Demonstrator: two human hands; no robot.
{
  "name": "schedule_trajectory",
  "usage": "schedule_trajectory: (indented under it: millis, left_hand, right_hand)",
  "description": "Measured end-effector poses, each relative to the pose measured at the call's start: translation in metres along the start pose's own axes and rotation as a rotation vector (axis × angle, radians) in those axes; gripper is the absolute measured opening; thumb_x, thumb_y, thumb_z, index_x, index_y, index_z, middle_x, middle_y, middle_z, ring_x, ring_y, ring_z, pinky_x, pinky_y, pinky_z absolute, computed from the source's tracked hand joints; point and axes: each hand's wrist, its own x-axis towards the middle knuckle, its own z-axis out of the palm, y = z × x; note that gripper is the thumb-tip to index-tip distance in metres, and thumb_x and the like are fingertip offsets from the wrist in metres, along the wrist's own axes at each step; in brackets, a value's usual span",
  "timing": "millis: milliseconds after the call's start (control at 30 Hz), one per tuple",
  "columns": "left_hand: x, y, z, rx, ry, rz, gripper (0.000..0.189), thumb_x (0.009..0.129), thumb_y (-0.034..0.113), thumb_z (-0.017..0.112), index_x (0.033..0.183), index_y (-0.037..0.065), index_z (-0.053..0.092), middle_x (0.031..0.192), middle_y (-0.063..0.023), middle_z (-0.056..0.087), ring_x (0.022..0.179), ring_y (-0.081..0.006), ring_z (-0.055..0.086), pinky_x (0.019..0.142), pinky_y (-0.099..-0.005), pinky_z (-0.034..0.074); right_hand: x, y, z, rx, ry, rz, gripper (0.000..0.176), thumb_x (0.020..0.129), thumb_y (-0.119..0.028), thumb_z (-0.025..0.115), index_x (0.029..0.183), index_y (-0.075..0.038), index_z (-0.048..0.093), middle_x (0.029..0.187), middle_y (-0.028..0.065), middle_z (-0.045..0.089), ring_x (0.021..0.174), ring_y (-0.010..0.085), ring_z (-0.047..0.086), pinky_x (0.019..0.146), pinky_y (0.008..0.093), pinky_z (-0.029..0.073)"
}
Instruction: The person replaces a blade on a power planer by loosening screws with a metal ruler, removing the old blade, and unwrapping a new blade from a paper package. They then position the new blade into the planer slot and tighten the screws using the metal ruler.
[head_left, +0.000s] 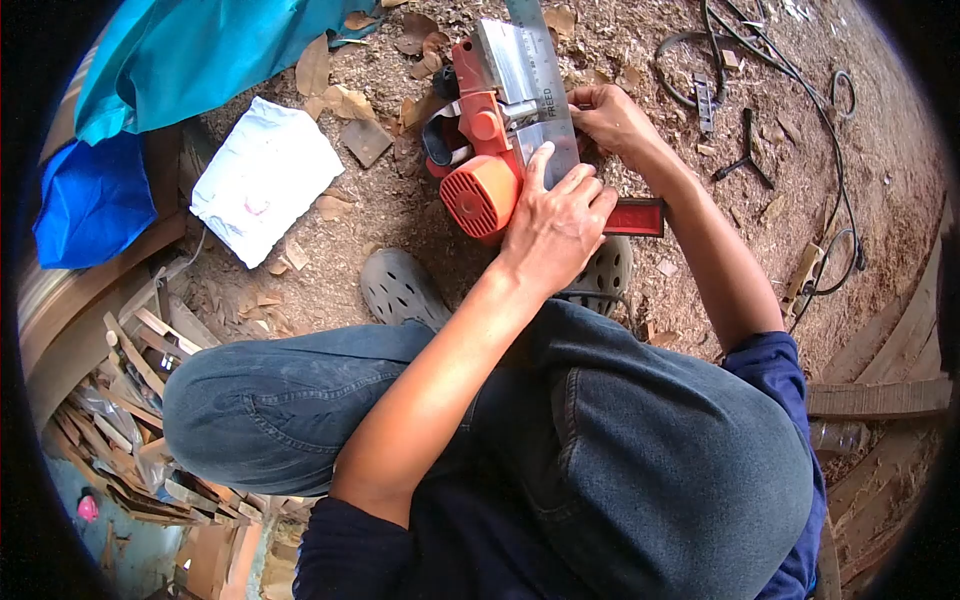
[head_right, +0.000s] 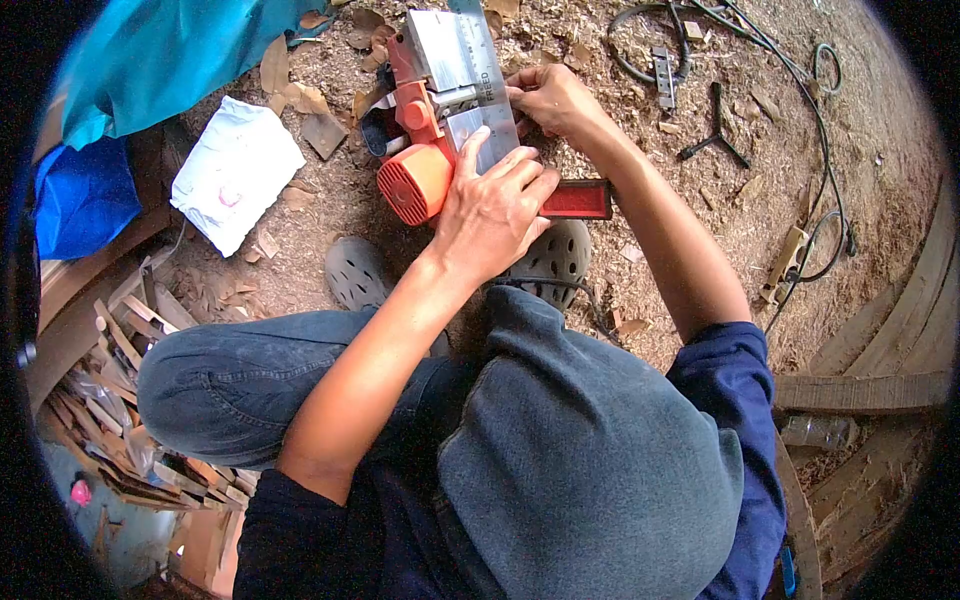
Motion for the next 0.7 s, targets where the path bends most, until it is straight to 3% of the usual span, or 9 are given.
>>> schedule_trajectory:
  millis: [267,700]
  left_hand:
    - [-0.0009,0.0004,0.0018,0.008,-0.005,-0.005,0.052,0.074,0.024,0.088,0.120,0.010,0.069,0.113,-0.0055,0.069,0.126,-0.0221,0.060,0.120,-0.0601,0.028]
    - [-0.0001,0.0008,0.0038,-0.004,-0.004,-0.009,0.053,0.072,0.023,0.088,0.119,0.008,0.069,0.113,-0.0070,0.068,0.126,-0.0234,0.060,0.120,-0.0599,0.029]
  right_hand:
    - [-0.0014,-0.0027,-0.0011,0.041,-0.030,0.036,0.019,0.102,-0.021,0.068,0.111,-0.007,0.076,0.077,0.0007,0.074,0.058,0.0063,0.067,0.045,0.0232,0.042]
    - [-0.0020,-0.0044,-0.0022,0.041,-0.053,0.035,0.019,0.100,-0.020,0.070,0.113,-0.007,0.076,0.079,0.0020,0.075,0.061,0.0085,0.068,0.051,0.0249,0.050]
